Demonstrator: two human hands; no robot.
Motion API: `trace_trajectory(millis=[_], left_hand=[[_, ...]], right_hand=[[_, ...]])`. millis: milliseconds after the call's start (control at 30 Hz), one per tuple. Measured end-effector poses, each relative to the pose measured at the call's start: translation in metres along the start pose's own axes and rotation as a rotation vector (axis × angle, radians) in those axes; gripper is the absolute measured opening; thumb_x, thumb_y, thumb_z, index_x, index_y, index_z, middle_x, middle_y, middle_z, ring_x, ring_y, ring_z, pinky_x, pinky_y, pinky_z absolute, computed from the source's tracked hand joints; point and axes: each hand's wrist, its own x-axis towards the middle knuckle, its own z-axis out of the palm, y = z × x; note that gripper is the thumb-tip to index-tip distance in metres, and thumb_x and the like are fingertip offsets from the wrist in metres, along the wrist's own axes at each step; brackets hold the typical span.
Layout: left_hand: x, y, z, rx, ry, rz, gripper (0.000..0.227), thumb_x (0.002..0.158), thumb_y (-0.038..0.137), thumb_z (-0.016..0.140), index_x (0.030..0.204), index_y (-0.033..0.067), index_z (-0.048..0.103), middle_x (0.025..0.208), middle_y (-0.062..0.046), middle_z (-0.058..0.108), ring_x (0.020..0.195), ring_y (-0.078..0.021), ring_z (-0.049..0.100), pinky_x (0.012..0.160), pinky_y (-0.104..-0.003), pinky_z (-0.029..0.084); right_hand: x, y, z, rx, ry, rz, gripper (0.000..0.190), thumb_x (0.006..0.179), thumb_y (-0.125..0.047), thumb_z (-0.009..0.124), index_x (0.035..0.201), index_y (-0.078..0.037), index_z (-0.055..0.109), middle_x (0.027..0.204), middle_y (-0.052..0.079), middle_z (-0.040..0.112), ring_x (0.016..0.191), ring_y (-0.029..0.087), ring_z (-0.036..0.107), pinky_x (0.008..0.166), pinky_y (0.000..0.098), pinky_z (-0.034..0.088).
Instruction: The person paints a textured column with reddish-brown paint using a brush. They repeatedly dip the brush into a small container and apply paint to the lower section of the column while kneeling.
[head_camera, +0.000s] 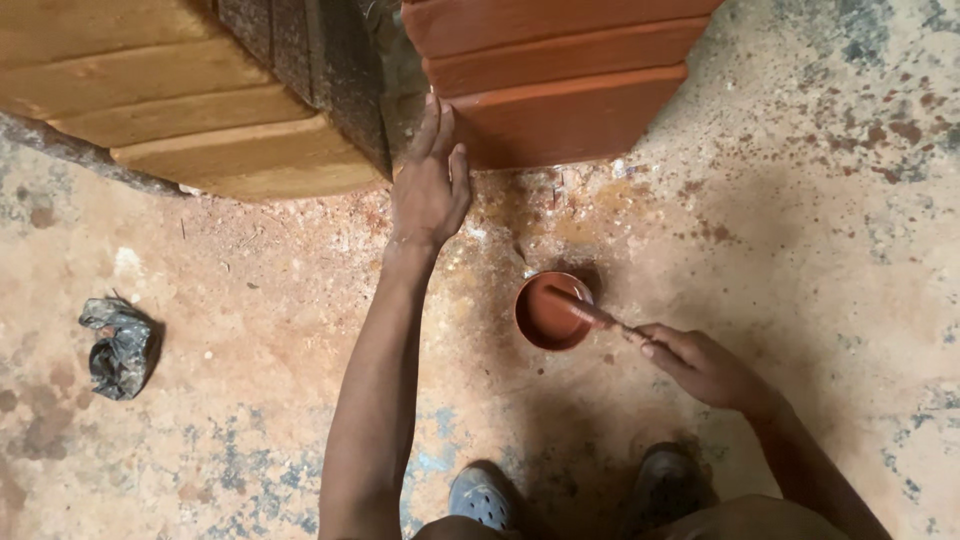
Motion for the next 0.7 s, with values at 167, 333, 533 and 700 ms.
trace_trajectory(millis=[167, 333, 533, 700], left_hand=[[0.000, 0.001, -0.003, -0.038, -0.089, -0.095, 0.059, 0.101, 0.023, 0.043, 0.158, 0.0073, 0.037, 0.168, -0.010, 0.027, 0.141, -0.0324, 0.048, 0.110, -0.039, 0.046], [-0.001, 0.004, -0.003, 0.000, 0.025, 0.035, 0.056, 0.105, 0.023, 0.046, 0.158, 0.0056, 0.038, 0.169, -0.012, 0.028, 0.145, -0.0341, 0.048, 0.115, -0.039, 0.046], [-0.004, 0.002, 0.001, -0.022, -0.028, -0.049, 0.057, 0.103, 0.024, 0.045, 0.157, 0.0071, 0.039, 0.169, -0.010, 0.029, 0.144, -0.0321, 0.047, 0.113, -0.039, 0.046], [-0.004, -0.001, 0.005, -0.013, -0.025, -0.041, 0.058, 0.103, 0.025, 0.046, 0.157, 0.0045, 0.039, 0.167, -0.013, 0.028, 0.146, -0.0349, 0.041, 0.116, -0.041, 0.039]], right_hand=[[0.001, 0.013, 0.008, 0.369, -0.100, 0.029, 0.034, 0.106, -0.025, 0.049, 0.129, -0.004, 0.064, 0.071, -0.001, 0.043, 0.065, 0.010, 0.041, 0.061, 0.0269, 0.043], [0.004, 0.009, -0.001, 0.193, -0.037, 0.011, 0.035, 0.102, -0.026, 0.051, 0.130, -0.007, 0.062, 0.071, -0.005, 0.051, 0.065, 0.008, 0.048, 0.061, 0.0253, 0.044], [0.003, 0.015, 0.003, 0.184, -0.011, -0.028, 0.033, 0.103, -0.026, 0.054, 0.125, -0.004, 0.064, 0.073, -0.004, 0.051, 0.069, 0.007, 0.047, 0.064, 0.0250, 0.045], [0.003, 0.023, 0.004, 0.297, -0.051, 0.093, 0.038, 0.101, -0.025, 0.054, 0.133, -0.007, 0.064, 0.074, -0.001, 0.048, 0.069, 0.010, 0.044, 0.063, 0.0274, 0.044]])
